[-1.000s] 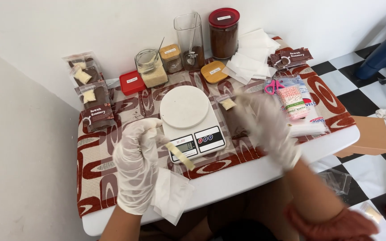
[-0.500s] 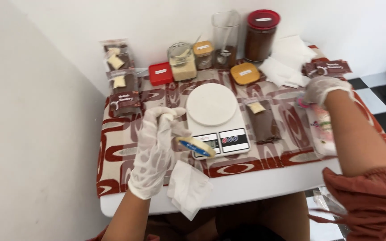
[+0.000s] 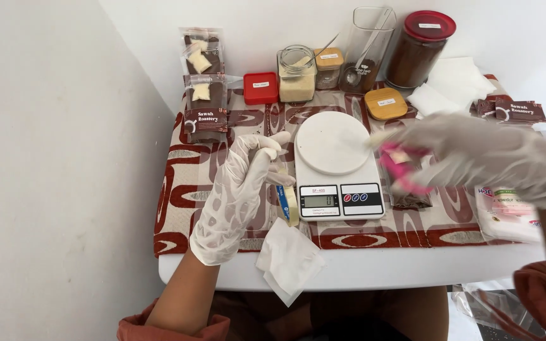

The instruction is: The person places a small white item into a clear plastic bag, weighs it on a digital scale, adds a granular substance with a spoon, seals the bag, and secures it with tape. The person then places the sealed bag into a branded outer pouch and seals it.

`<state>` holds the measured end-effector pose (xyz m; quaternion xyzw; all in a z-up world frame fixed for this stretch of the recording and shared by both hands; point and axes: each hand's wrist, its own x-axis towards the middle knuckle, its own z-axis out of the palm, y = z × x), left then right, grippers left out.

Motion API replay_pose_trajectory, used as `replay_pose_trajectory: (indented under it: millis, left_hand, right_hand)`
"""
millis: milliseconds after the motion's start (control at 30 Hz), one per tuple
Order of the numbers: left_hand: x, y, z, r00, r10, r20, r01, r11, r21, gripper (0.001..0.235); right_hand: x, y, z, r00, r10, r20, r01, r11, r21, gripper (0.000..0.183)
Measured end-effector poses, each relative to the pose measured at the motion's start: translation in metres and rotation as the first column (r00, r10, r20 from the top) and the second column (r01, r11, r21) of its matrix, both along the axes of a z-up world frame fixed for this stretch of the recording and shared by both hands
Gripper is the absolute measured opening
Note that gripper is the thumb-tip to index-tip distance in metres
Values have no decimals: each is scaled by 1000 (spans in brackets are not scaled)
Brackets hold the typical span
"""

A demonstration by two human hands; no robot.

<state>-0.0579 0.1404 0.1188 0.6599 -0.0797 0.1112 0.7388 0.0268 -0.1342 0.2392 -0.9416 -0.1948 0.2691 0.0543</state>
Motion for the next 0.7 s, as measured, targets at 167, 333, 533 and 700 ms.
replay_pose_trajectory:
  millis: [167,333,533,700]
  left_hand:
    - [-4,6,-7,976,-176,131,180,984,-18,12]
    - [-20,9,10,961,-253,115,249,967,43,15]
    - [-29,11,15,938,-332,100,323,942,92,16]
    - [-33,13,15,969,-245,11,242,963,122,13]
  right_hand:
    - [2,15,-41,959,276,60,-279,959,45,80]
    - [3,18,-40,883,462,84,-455,800,391,75]
    - [-2,26,-39,864,504,-5,-410,708,575,57]
    - [22,0,-80,845,465,265,-533,767,356,58]
